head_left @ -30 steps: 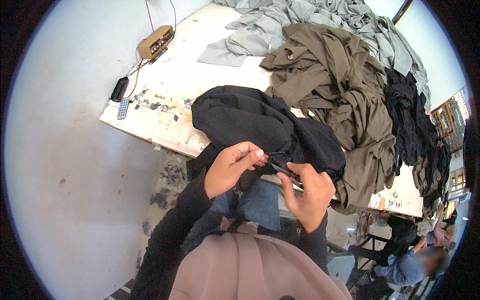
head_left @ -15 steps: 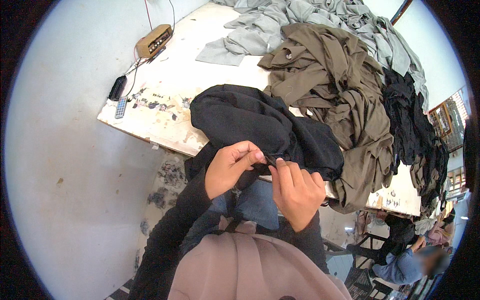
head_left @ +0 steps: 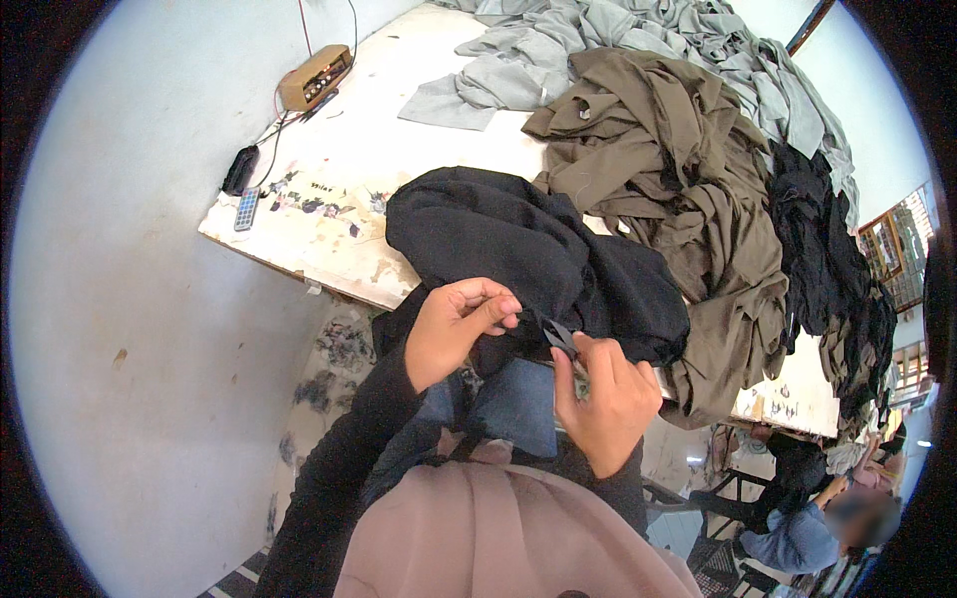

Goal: The person uses small scissors to cut off tags and loose threads from a black shirt. They repeatedly reposition the shirt, cut around the collar and front placket, and remove a white label from the inside. The shirt remains on the table throughout the process.

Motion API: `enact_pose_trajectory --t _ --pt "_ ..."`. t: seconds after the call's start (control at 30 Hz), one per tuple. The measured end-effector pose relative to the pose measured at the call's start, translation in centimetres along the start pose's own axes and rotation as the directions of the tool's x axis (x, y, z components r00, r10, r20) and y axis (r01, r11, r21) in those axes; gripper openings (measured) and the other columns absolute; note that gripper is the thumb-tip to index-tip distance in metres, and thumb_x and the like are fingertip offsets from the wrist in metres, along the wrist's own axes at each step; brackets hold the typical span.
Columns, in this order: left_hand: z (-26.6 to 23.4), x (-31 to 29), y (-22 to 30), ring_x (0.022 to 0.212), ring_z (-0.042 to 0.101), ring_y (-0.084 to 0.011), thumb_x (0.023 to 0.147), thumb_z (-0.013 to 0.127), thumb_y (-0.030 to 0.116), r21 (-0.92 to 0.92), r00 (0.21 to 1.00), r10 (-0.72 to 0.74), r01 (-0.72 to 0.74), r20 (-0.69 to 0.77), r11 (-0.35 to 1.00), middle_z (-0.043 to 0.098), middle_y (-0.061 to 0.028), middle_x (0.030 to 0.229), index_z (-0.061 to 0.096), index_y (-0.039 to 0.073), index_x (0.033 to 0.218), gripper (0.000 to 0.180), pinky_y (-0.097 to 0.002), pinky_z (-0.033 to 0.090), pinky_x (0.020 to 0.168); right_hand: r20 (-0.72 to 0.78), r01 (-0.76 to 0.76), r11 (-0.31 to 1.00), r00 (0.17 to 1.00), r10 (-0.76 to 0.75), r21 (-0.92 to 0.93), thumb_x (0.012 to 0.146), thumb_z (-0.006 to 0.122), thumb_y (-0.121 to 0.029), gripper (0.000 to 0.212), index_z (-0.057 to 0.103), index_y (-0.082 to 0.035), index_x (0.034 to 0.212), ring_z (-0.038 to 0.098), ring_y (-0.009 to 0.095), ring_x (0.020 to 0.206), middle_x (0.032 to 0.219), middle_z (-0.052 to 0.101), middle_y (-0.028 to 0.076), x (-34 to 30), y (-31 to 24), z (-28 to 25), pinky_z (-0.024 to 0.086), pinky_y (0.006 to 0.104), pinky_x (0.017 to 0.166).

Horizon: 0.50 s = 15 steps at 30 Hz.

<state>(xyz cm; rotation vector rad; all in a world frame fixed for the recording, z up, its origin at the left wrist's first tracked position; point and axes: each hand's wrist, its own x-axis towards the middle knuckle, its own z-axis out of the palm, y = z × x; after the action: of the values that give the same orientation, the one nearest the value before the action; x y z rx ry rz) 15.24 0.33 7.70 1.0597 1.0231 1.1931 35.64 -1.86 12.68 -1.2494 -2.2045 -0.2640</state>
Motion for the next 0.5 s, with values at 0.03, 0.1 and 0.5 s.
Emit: enact_pose_trajectory --t 0.03,0.1,0.5 --pt "-0.4 -0.5 0.3 0.084 0.068 -0.0139 0.099 0.06 0.017 -0.044 1.0 -0.006 0.005 -0.024 0.999 0.073 -0.0122 0.094 0.063 0.0 0.101 0.017 -0.0274 0.055 0.076 -0.004 -0.021 0.999 1.0 0.021 0.045 0.084 0.076 -0.021 0.019 0.067 -0.009 0.095 0.058 0.019 0.058 0.08 0.064 0.002 -0.4 0.1 0.0 0.036 0.0328 0.054" --pt "-2.3 -2.1 1.2 0.081 0.069 -0.0159 0.096 0.06 0.01 -0.141 0.999 0.004 -0.008 -0.031 0.99 0.073 -0.015 0.09 0.062 -0.002 0.101 0.013 -0.0289 0.055 0.074 0.01 -0.078 0.989 0.997 0.077 0.127 0.084 0.076 -0.019 0.021 0.066 -0.007 0.097 0.059 0.023 0.059 0.083 0.067 0.004 -1.5 0.4 0.1 0.038 0.0332 0.055" --pt "-11.9 -9.6 -0.3 0.114 0.062 -0.0336 0.084 0.077 0.016 0.887 0.8 0.396 0.353 -0.451 0.296 0.062 -0.0202 0.128 0.055 0.001 0.133 0.055 -0.0401 0.047 0.098 0.208 -0.373 0.515 0.914 0.349 0.772 0.083 0.081 -0.01 0.035 0.063 0.0 0.112 0.059 0.011 0.08 0.094 0.067 0.006 -3.3 2.8 3.9 0.048 0.0256 0.075"
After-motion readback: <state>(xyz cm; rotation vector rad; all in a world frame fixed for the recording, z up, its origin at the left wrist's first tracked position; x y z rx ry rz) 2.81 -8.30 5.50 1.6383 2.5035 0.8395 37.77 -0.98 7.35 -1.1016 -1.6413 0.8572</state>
